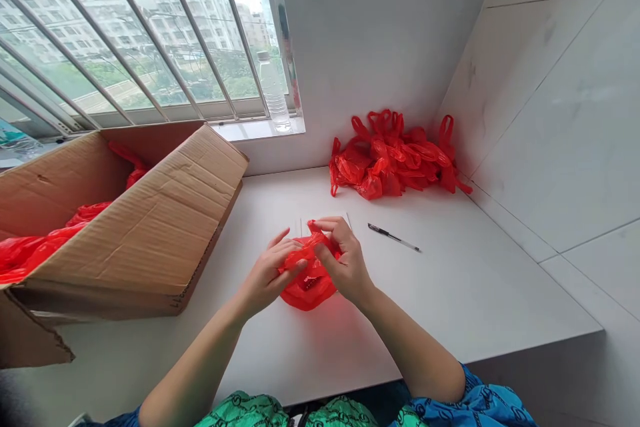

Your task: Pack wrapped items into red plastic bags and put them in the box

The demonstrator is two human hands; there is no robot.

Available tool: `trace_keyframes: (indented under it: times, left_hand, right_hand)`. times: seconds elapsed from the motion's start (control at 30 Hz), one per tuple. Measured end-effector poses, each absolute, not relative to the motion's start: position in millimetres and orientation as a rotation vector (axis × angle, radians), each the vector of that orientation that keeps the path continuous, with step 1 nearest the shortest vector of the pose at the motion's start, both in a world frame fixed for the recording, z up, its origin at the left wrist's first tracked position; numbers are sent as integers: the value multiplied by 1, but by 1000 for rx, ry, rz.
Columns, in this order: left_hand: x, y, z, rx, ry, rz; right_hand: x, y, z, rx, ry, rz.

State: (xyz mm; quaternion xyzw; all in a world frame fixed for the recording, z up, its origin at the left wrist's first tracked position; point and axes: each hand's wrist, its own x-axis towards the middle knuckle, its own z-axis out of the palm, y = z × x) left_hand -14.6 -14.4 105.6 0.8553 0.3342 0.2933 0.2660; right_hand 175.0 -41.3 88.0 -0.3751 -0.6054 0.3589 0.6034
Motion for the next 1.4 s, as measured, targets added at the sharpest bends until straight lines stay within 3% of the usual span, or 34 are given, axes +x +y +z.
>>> trace_keyframes:
  times: [0.13, 0.27, 0.47, 0.57, 0.67, 1.0, 1.4]
  left_hand:
    - [-8, -14, 98, 2182, 930, 853]
    - [-4, -18, 94, 2140, 849, 653]
    - [-10, -18, 93, 1556, 721, 566]
    - [-13, -15, 91, 1245, 720, 593]
    - [-13, -11, 88, 977, 700, 622]
    - [-13, -10, 93, 901, 674, 672]
    - [-13, -10, 82, 897, 784, 758]
  right_hand:
    - [174, -39, 84, -904, -1642, 810]
    - [167, -38, 83, -940, -1580, 818]
    - [171, -37, 85, -783, -1143, 1431]
    - [173, -37, 84, -710, -1100, 1514]
    - [176, -36, 84, -726, -1302, 1373]
    - [185, -31, 76, -1081, -2000, 205]
    - [186, -29, 69, -956, -1925, 346]
